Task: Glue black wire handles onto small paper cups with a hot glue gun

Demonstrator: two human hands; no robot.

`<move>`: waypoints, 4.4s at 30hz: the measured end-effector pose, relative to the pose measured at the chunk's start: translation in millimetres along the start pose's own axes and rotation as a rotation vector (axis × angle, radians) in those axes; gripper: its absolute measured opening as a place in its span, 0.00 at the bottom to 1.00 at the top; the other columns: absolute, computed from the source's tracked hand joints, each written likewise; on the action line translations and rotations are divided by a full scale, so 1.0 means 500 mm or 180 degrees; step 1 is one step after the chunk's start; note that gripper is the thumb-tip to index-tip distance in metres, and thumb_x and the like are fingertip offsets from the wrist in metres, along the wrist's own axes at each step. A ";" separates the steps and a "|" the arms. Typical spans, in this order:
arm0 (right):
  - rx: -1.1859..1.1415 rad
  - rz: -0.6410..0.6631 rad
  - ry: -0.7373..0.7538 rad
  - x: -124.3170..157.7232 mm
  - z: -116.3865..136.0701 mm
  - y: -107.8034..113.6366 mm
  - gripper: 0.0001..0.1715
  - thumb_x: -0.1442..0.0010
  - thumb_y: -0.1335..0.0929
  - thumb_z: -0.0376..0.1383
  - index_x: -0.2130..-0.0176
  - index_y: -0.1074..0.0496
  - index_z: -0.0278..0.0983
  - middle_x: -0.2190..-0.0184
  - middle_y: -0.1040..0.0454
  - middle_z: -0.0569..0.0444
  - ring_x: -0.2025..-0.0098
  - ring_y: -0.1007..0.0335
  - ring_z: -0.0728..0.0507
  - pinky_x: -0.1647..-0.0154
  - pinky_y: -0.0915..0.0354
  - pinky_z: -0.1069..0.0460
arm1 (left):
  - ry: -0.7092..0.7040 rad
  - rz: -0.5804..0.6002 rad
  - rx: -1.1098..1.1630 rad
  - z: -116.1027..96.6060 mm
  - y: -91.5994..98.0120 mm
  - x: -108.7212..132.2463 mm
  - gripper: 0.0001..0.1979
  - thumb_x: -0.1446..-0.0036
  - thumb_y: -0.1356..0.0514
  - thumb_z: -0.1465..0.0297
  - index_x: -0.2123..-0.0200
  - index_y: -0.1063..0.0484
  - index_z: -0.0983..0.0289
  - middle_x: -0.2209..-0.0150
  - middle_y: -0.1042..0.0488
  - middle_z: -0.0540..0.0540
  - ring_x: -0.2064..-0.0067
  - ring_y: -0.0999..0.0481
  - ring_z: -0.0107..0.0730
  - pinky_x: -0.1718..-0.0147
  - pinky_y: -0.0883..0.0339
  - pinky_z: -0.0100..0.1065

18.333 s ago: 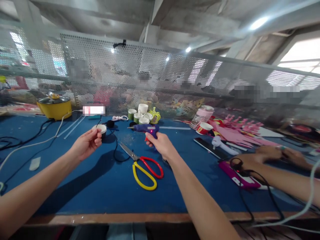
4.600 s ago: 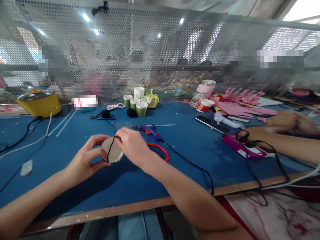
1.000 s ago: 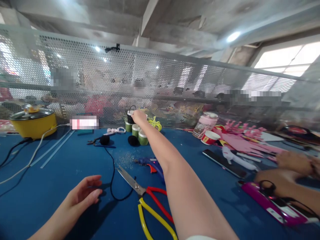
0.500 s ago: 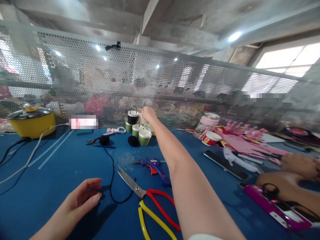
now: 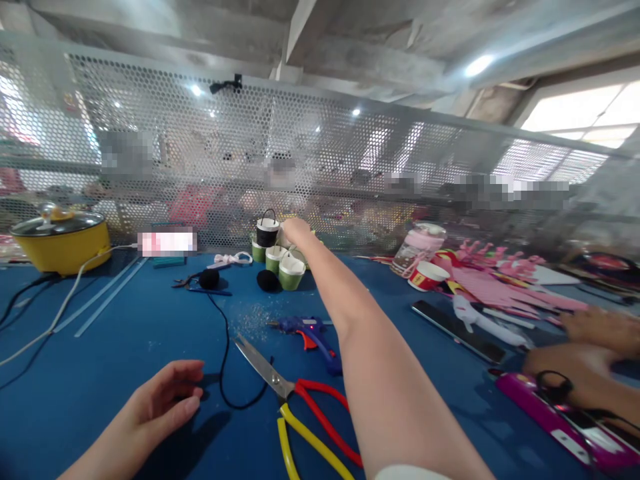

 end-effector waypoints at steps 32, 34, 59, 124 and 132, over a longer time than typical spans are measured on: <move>-0.2069 -0.0181 0.2780 0.658 0.254 0.162 0.05 0.45 0.36 0.33 0.69 0.31 0.35 0.69 0.29 0.52 0.65 0.35 0.47 0.62 0.39 0.51 | -0.2308 -0.0124 -0.1748 -0.197 -0.015 0.085 0.33 0.58 0.36 0.66 0.47 0.43 0.59 0.44 0.45 0.61 0.44 0.43 0.44 0.49 0.42 0.42; -0.2465 -0.0078 0.2804 0.668 0.261 0.139 0.07 0.45 0.36 0.32 0.64 0.31 0.35 0.65 0.29 0.51 0.63 0.34 0.48 0.60 0.38 0.52 | -0.2306 0.0094 -0.2213 -0.194 -0.034 0.090 0.20 0.55 0.38 0.66 0.57 0.33 0.61 0.49 0.38 0.61 0.47 0.38 0.43 0.50 0.42 0.41; -0.3425 0.0372 0.1753 0.660 0.227 0.048 0.33 0.53 0.31 0.43 0.50 0.42 0.36 0.55 0.33 0.46 0.57 0.34 0.43 0.58 0.36 0.47 | 0.0027 0.0238 0.0057 -0.080 -0.008 0.034 0.29 0.48 0.46 0.62 0.43 0.49 0.58 0.52 0.32 0.57 0.58 0.28 0.35 0.59 0.34 0.36; -0.3183 0.0181 0.1183 0.651 0.172 0.088 0.12 0.48 0.36 0.41 0.77 0.34 0.37 0.84 0.34 0.58 0.79 0.36 0.49 0.76 0.40 0.55 | -0.0583 -0.0315 -0.0178 -0.081 0.020 0.018 0.31 0.59 0.35 0.61 0.54 0.43 0.65 0.60 0.31 0.57 0.62 0.29 0.34 0.61 0.33 0.38; -0.2937 0.0034 0.1200 0.651 0.168 0.100 0.13 0.48 0.35 0.40 0.79 0.35 0.37 0.84 0.34 0.57 0.76 0.35 0.48 0.74 0.40 0.55 | -0.0559 -0.0341 -0.0216 -0.083 0.020 0.018 0.31 0.60 0.35 0.61 0.54 0.42 0.65 0.61 0.31 0.56 0.62 0.29 0.33 0.61 0.33 0.39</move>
Point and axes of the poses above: each hand's wrist, its own x-axis away from the middle knuckle, its own y-axis out of the back of the hand, z = x × y, the point moved 10 cm from there along -x, towards the middle knuckle
